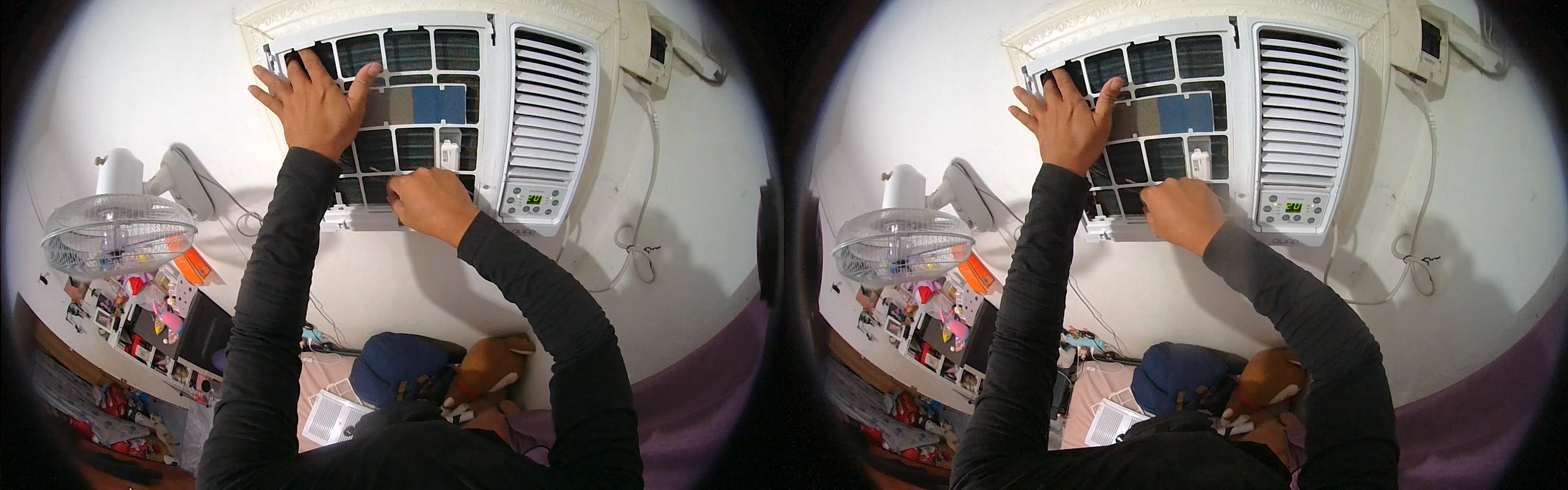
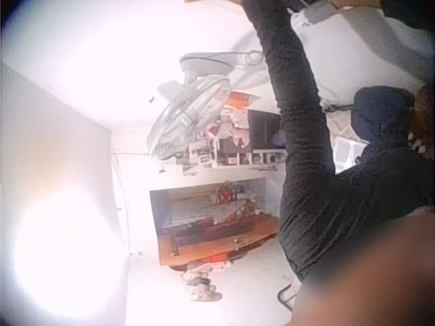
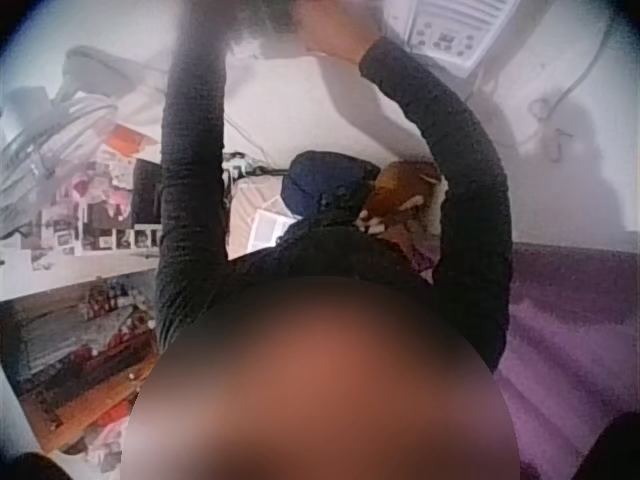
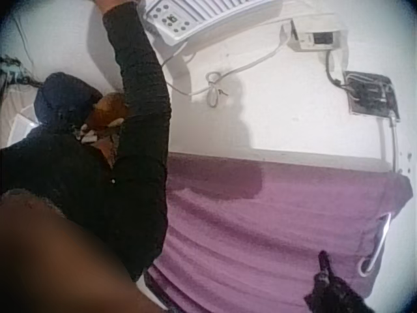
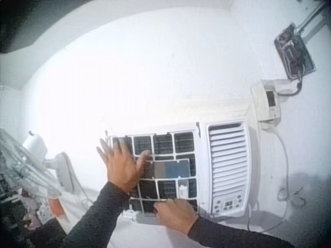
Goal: The person removes the top decorative trim and a filter from a wall-mounted air conditioner. They then use a cordless drill to remove screws and detach the front grille and control panel, exposing the internal components.
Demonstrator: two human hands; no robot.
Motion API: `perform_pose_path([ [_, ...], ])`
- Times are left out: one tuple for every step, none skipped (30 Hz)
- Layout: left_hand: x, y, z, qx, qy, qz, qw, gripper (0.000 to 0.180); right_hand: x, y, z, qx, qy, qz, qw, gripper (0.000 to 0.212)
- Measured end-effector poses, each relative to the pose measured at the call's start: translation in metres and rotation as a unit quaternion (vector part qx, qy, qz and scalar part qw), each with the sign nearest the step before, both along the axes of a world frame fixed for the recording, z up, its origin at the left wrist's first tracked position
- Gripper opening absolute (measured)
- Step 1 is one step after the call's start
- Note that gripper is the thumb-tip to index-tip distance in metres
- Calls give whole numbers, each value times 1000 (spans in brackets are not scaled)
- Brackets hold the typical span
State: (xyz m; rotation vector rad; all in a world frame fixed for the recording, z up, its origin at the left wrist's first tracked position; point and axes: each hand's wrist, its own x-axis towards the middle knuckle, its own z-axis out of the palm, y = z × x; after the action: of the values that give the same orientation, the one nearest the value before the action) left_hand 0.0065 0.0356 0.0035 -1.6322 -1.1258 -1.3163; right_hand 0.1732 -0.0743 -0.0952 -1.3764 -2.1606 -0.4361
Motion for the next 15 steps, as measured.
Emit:
perform_pose_path([
  [0,1,0,-4,-9,-13,1000,118,0,0,-1,5,-4,1,1000,14],
  [0,2,-1,-7,-17,-26,999,118,0,0,-1,10,-7,2,1000,15],
  [0,2,-1,1,-19,-29,999,118,0,0,-1,9,-3,3,1000,15],
  [1,3,-1,10,-21,-33,999,118,0,0,-1,10,1,4,1000,16],
  [1,3,-1,18,-23,-37,999,117,0,1,-1,11,4,5,1000,16],
  [2,3,-1,19,-24,-35,999,117,0,1,-1,12,2,4,1000,16],
  [2,3,-2,18,-25,-35,999,117,0,1,-1,13,0,3,1000,16],
  [2,3,-2,18,-26,-35,999,117,0,1,-1,16,-1,2,1000,16],
  [2,3,-2,19,-27,-36,999,117,0,1,-1,13,0,0,1000,17],
  [2,2,-3,21,-27,-36,999,117,0,1,-1,11,1,0,1000,17],
  [2,2,-3,21,-27,-36,999,117,-1,1,-1,9,2,0,1000,17],
  [2,2,-3,20,-28,-38,999,116,-1,0,-1,10,2,1,1000,18],
  [1,2,-3,20,-29,-40,999,116,-1,0,0,12,3,3,1000,18],
  [1,3,-4,27,-30,-43,998,116,-2,0,0,14,3,4,1000,18],
  [1,3,-4,20,-29,-39,999,116,-2,-1,0,10,3,1,1000,17],
])
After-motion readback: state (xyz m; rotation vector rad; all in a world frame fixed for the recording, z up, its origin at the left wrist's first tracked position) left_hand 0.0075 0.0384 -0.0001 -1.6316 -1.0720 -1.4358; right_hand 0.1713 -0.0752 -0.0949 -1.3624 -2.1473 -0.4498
